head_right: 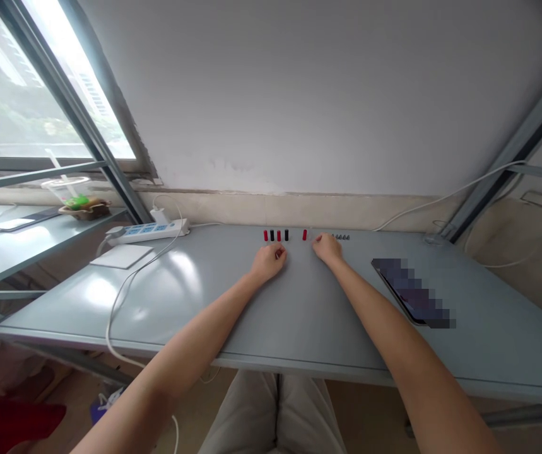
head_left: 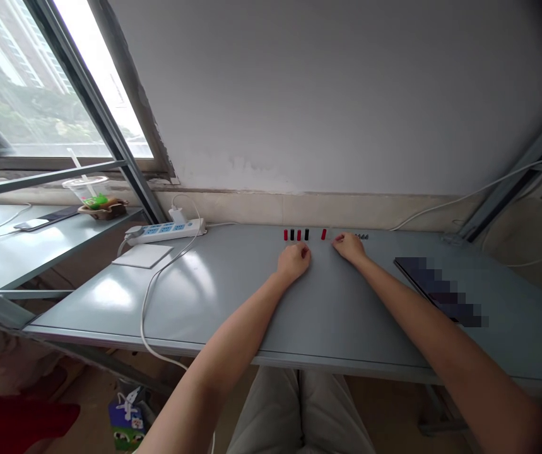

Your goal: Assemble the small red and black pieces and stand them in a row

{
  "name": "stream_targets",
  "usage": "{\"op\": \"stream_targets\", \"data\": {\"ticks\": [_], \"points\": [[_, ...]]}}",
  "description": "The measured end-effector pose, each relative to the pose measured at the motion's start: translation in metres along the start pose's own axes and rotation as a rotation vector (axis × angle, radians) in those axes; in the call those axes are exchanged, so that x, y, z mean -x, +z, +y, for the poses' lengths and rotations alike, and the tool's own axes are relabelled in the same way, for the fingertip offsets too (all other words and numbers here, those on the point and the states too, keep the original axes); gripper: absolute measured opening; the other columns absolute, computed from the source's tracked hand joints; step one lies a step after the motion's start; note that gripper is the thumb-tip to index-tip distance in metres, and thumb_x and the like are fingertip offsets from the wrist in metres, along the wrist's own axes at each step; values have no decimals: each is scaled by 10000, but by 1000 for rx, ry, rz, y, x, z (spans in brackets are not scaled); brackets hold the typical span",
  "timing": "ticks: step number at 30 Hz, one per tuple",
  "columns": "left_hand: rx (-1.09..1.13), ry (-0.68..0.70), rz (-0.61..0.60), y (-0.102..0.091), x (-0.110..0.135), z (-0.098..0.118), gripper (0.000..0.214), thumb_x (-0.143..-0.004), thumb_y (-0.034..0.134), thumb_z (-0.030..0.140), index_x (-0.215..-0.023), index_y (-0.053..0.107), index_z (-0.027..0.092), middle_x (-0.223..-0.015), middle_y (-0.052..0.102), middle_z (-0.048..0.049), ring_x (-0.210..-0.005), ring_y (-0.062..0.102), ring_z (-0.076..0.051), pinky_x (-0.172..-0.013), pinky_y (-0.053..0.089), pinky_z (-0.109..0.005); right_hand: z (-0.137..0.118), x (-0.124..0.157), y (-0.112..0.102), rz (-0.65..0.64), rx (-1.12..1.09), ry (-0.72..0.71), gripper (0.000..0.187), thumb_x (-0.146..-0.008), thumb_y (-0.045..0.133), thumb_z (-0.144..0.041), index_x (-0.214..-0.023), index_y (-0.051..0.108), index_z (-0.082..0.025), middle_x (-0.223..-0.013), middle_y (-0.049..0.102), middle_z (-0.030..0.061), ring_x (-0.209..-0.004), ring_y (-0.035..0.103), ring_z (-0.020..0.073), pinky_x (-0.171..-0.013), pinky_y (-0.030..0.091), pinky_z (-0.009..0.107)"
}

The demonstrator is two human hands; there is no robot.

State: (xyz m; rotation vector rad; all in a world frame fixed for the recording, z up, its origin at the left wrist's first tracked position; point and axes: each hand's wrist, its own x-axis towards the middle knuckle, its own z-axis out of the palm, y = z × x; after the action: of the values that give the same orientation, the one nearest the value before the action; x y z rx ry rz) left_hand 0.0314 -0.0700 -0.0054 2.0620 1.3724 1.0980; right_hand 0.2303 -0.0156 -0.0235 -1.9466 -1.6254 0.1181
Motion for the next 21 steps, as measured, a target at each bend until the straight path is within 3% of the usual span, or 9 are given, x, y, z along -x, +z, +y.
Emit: {"op": "stream_targets", "data": {"ticks": [4,8,16,21], "points": [[-99,-14,-66,-3,1,2,131,-747,473,218,-707,594,190,-675,594,-43,-662,522,-161,-669,398,-271,-2,-9,5,-97,3,54,367,-658,640,-401,-935,623,-160,-955,643,109,-920,578,240,-789,420,336],[-222,11,-94,-4,0,2,179,-778,430,246,-768,599,189,-745,624,-45,-669,530,-155,-646,403,-264,-14,-12,10,-132,29,100,463,-659,625,-473,-999,616,-158,-1034,631,110,-978,562,246,-815,410,330],[-280,43,-88,-4,1,5,193,-794,426,249,-785,609,188,-755,640,-47,-677,553,-161,-622,411,-259,-32,-9,22,-84,62,78,273,-758,544,-364,-935,627,-174,-983,651,93,-940,579,228,-792,408,325],[-275,51,-93,-3,0,4,191,-792,433,235,-790,617,186,-761,639,-52,-695,563,-169,-623,417,-262,-32,5,16,-116,56,26,204,-767,539,-328,-877,632,-183,-921,664,75,-888,592,215,-743,415,308]]}}
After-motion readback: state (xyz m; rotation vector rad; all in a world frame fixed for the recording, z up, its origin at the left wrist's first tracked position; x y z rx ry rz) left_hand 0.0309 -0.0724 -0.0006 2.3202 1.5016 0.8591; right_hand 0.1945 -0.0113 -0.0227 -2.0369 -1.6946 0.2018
